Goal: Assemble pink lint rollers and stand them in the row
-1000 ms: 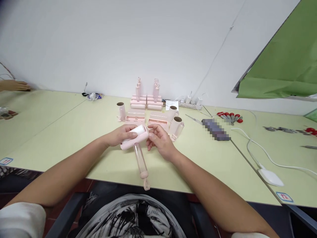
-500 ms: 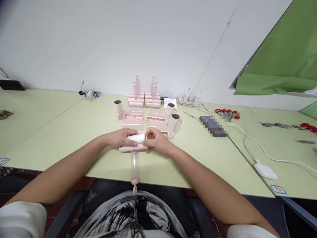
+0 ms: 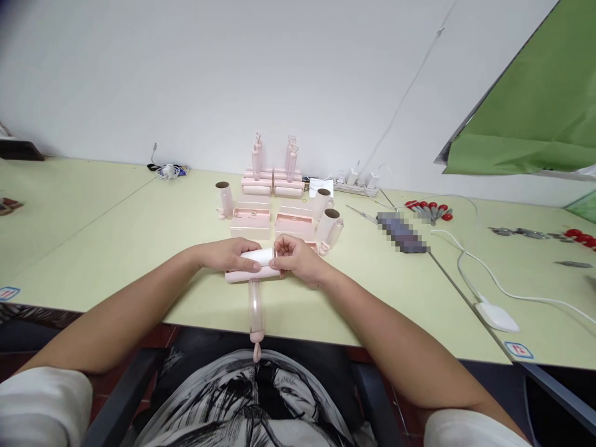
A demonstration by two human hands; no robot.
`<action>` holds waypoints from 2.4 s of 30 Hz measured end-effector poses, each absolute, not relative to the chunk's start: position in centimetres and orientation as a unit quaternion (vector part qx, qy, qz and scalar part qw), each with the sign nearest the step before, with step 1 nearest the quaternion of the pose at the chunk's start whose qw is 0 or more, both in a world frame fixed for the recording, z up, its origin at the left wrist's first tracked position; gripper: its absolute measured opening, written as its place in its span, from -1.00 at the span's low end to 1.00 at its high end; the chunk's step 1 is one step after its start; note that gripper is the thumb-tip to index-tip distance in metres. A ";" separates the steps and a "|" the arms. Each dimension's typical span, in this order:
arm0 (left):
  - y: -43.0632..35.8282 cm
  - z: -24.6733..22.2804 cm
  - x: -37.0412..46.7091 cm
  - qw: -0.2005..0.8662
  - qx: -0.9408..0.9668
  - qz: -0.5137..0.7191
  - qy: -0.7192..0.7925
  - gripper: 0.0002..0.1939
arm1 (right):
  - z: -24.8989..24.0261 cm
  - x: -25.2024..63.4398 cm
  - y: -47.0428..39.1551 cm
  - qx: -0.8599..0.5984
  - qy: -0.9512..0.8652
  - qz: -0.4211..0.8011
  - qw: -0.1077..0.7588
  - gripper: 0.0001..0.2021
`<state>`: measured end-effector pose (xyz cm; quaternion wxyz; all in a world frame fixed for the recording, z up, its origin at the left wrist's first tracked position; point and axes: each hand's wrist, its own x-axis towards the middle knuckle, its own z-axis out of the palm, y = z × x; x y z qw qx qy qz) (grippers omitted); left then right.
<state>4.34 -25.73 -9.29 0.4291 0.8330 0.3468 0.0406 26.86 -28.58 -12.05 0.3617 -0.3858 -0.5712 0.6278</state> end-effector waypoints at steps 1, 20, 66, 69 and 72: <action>-25.7 -9.3 4.3 0.432 0.832 0.031 0.346 -0.49 | -12.1 26.8 -28.6 -0.383 -0.570 0.631 0.362 -0.62; -26.2 -8.9 4.2 0.501 0.798 -0.024 0.334 -0.50 | -12.5 27.3 -28.5 -0.316 -0.546 0.714 0.302 -0.58; -29.2 -12.0 6.5 0.344 0.776 0.259 0.461 -0.50 | -14.1 25.0 -30.1 -0.466 -0.592 0.416 0.509 -0.78; -29.1 -12.1 6.5 0.319 0.763 0.293 0.479 -0.49 | -14.3 25.0 -30.0 -0.460 -0.591 0.430 0.504 -0.78; -28.9 -11.9 6.5 0.301 0.761 0.310 0.483 -0.52 | -14.5 25.0 -30.0 -0.452 -0.613 0.432 0.483 -0.80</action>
